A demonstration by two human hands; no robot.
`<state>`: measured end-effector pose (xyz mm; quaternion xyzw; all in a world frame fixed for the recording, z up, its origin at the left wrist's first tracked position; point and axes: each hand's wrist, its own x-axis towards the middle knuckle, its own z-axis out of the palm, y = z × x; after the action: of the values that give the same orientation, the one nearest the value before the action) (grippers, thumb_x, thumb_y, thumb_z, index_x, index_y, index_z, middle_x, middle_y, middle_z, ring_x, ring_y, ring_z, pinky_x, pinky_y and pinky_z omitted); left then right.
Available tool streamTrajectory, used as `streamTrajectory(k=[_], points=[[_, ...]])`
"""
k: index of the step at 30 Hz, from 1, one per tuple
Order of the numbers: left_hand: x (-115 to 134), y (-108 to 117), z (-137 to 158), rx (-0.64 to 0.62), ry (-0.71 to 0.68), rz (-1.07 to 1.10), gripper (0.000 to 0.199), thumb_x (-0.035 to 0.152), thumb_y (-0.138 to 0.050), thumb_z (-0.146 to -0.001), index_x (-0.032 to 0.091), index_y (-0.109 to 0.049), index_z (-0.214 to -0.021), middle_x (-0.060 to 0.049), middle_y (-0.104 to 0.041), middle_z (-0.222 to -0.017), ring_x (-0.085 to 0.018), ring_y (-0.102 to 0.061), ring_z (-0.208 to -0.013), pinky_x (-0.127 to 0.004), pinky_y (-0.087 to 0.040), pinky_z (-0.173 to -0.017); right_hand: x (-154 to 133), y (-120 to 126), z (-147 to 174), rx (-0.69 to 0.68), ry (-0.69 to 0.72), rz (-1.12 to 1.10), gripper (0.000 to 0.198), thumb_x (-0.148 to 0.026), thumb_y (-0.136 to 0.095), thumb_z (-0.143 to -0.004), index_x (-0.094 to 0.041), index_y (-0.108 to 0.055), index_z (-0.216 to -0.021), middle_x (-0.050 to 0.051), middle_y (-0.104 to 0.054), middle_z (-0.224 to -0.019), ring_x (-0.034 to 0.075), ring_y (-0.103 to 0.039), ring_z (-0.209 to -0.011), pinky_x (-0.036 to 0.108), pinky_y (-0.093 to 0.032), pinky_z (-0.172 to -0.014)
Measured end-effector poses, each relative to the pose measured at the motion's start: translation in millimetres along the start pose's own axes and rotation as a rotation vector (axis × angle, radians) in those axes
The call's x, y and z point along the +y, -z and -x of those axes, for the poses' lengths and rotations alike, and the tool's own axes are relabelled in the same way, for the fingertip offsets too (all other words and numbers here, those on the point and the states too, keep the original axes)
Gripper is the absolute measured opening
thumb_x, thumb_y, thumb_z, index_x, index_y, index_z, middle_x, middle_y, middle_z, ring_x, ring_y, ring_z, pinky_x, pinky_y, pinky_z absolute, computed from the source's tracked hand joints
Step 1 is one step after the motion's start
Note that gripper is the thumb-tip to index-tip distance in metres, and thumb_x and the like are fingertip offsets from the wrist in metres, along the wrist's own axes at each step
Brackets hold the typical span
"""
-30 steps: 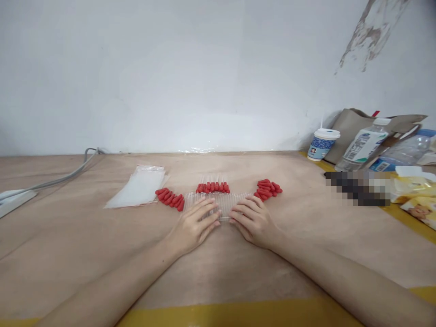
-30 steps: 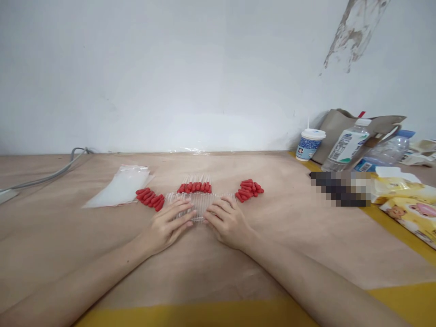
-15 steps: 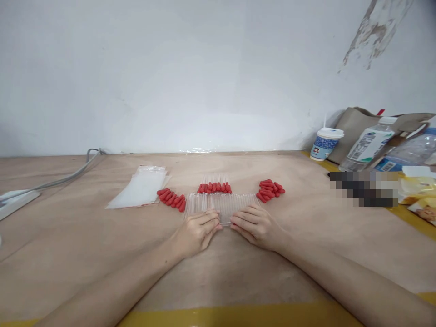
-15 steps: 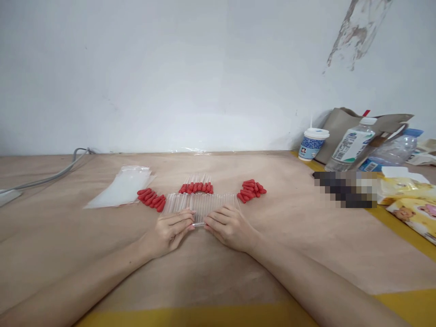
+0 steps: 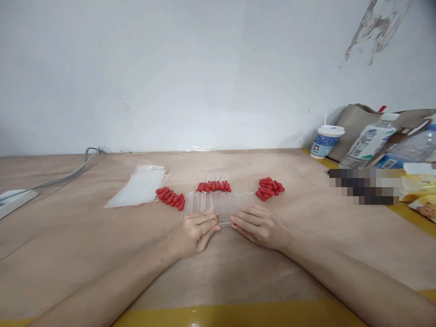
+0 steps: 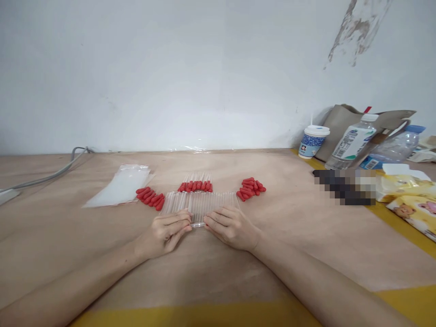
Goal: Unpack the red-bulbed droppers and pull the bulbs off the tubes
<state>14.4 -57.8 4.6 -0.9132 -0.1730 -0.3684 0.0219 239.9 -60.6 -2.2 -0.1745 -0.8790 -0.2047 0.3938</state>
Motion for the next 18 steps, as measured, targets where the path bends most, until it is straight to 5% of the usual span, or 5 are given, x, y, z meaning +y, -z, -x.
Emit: streamTrajectory(k=[13, 18], points=[[-3, 7, 8, 0.011, 0.03, -0.003, 0.014, 0.01, -0.051, -0.082, 0.013, -0.06, -0.092, -0.006, -0.066, -0.085, -0.016, -0.062, -0.091, -0.029, -0.051, -0.088, 4, 11, 7, -0.039, 0.01, 0.026, 0.017, -0.012, -0.054, -0.081, -0.014, -0.06, -0.097, 0.005, -0.068, -0.089, 0.015, -0.06, -0.081, 0.03, -0.048, -0.07], [-15, 19, 10, 0.182, 0.227, -0.103, 0.015, 0.013, -0.049, -0.084, 0.016, -0.062, -0.089, -0.004, -0.065, -0.089, -0.015, -0.062, -0.087, -0.027, -0.052, -0.08, 35, 30, 13, 0.093, -0.256, 0.128, 0.013, -0.018, -0.059, -0.079, -0.021, -0.063, -0.091, 0.004, -0.068, -0.083, 0.015, -0.06, -0.073, 0.031, -0.045, -0.066]])
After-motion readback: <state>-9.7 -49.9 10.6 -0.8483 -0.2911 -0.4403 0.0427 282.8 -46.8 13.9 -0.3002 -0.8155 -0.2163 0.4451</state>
